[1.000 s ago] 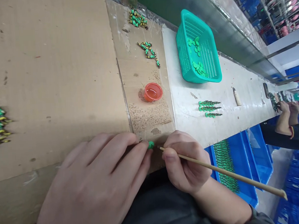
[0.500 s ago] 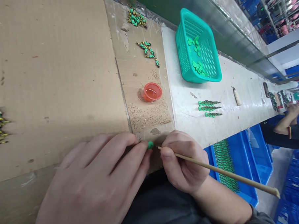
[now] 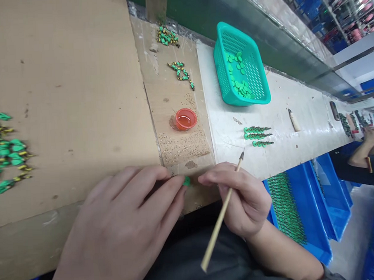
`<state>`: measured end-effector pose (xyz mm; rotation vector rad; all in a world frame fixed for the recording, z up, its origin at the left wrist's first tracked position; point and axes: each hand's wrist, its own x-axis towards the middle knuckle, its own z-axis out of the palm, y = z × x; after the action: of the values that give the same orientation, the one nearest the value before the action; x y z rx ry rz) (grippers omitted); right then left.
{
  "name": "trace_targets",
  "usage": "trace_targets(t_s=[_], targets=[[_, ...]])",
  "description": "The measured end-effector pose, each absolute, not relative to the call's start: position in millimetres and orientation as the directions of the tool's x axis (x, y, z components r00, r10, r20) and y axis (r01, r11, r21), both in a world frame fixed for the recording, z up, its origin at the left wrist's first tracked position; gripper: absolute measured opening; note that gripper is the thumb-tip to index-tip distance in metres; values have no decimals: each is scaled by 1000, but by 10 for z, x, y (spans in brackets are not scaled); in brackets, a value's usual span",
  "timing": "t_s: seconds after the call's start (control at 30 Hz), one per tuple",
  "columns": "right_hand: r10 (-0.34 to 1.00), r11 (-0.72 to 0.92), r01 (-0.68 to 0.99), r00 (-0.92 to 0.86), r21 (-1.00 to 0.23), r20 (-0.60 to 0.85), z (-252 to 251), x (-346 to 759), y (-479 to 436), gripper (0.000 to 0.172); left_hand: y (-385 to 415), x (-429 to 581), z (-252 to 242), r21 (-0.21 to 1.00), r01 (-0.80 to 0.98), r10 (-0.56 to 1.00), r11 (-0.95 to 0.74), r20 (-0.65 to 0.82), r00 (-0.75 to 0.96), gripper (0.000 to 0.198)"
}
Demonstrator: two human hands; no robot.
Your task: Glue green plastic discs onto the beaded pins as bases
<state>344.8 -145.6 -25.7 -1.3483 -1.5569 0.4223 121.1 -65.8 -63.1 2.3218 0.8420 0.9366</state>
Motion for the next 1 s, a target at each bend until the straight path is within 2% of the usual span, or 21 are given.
trace_targets(t_s=[0.07,0.13,0.27,0.33,0.4,0.53,0.63,0.73,0.87,0.9,1.0], targets=[[912,324,582,19,-746,411,-220,3487,-1420,33,-608,1250,-562,520,411,646,-749,436,626,11],[920,341,614,-64,-712,386,-188,3502,-1389,24,-588,1299,-470,475,422,624,-772,443,643,10],[929,334,680,-118,-653,352,-199,3481,-1435,20,-696,1337,-285,527,433,666,-732,418,617,8],[919,352,697,-131,-625,371,-284,3471,-1471,17,-775,1288,-246,581,392,688,-714,473,551,10],[896,389,702,-138,-596,423,-377,3457,-1490,16,-826,1171,-212,582,391,696,-713,518,498,10],[876,393,722,-107,-569,470,-448,3427,-1519,8,-659,662,-50,473,609,761,-636,518,392,10],[883,367,722,-72,-586,464,-442,3447,-1539,6,-173,95,135,395,834,857,-386,488,166,18],[904,361,678,-87,-640,418,-450,3507,-1532,6,408,-386,320,258,946,931,-198,351,100,20],[920,347,666,-106,-660,377,-443,3558,-1491,9,883,-630,440,139,969,977,-205,93,193,12],[923,341,669,-102,-661,372,-426,3565,-1486,10,947,-638,440,129,967,975,-219,55,214,19],[925,341,640,-99,-689,366,-356,3612,-1483,11,1141,-653,368,123,962,970,-244,18,244,67]])
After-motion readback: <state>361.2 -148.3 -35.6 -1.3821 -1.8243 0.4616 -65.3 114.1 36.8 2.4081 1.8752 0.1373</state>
